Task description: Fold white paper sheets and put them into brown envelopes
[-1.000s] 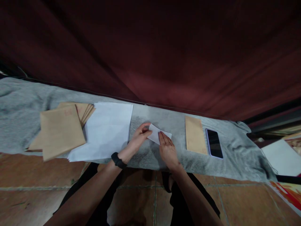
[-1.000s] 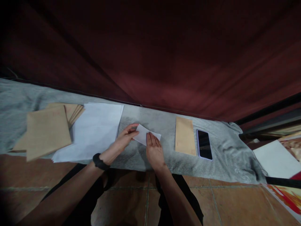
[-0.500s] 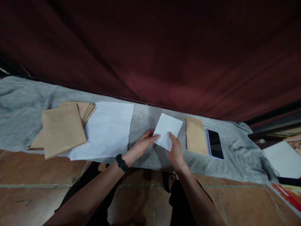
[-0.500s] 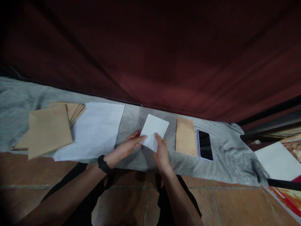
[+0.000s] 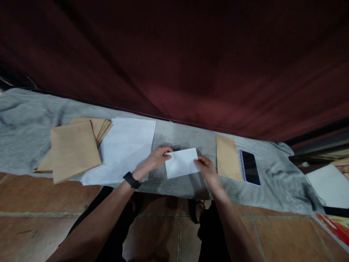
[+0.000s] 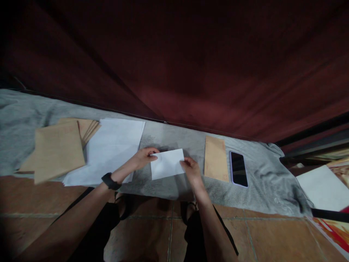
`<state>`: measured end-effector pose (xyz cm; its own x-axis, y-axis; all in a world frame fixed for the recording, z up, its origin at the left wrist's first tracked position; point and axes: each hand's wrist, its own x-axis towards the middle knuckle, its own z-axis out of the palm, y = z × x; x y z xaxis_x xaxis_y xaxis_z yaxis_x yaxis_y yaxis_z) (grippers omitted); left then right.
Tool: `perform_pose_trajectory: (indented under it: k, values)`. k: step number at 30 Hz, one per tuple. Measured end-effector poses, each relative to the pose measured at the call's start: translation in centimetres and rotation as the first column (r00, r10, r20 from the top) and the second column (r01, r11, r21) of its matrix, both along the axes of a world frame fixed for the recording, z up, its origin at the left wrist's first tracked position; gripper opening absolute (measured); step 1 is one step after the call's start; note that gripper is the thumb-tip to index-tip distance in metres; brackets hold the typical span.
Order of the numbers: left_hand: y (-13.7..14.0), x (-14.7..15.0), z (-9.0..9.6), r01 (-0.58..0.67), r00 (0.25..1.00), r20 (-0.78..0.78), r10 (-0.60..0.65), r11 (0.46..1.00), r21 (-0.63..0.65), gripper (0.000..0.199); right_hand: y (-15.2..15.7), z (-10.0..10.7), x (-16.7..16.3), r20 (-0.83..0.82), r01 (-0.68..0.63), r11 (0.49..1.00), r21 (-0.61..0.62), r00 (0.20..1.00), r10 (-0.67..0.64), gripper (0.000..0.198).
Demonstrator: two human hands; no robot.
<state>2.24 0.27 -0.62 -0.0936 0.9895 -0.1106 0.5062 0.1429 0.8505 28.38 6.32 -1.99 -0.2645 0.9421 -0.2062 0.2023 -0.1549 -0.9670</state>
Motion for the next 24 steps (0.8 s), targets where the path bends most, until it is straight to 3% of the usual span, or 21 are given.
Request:
perform_pose_trajectory:
  k: [2,5,8,10,13,24]
  values:
    - [-0.1,0.2,0.1,-0.057,0.994,-0.095,0.058,0.998,0.017,0.026,0.0,-0.3,0.0,0.182,-0.085,0.990,0.109,0.981,0.064,0.029]
    - [-0.8,2.2,0.1,-0.093,0.933,-0.330,0.142,0.983,0.160,0.036,-0.2,-0.5,-0.2,0.353,-0.117,0.975,0.189,0.935,0.044,0.029]
    - [-2.0,5.3,-0.4,0.062,0.867,-0.489,0.090,0.956,0.286,0.045,-0.2,-0.6,-0.4,0.419,-0.134,0.968,0.212,0.908,0.034,0.025]
    - [-2.9,7.3,-1.0,0.188,0.830,-0.558,-0.007,0.945,0.268,0.053,-0.2,-0.5,-0.4,0.448,-0.144,0.962,0.233,0.894,0.026,0.024]
    - [-4.0,8.9,-1.9,0.230,0.771,-0.636,-0.044,0.950,0.212,0.061,-0.2,-0.5,-0.3,0.464,-0.149,0.960,0.237,0.885,0.022,0.026]
    - [-5.6,6.3,-2.7,0.093,0.683,-0.724,0.094,0.972,0.214,0.061,-0.1,-1.0,-0.2,0.400,-0.121,0.968,0.219,0.916,0.024,0.022]
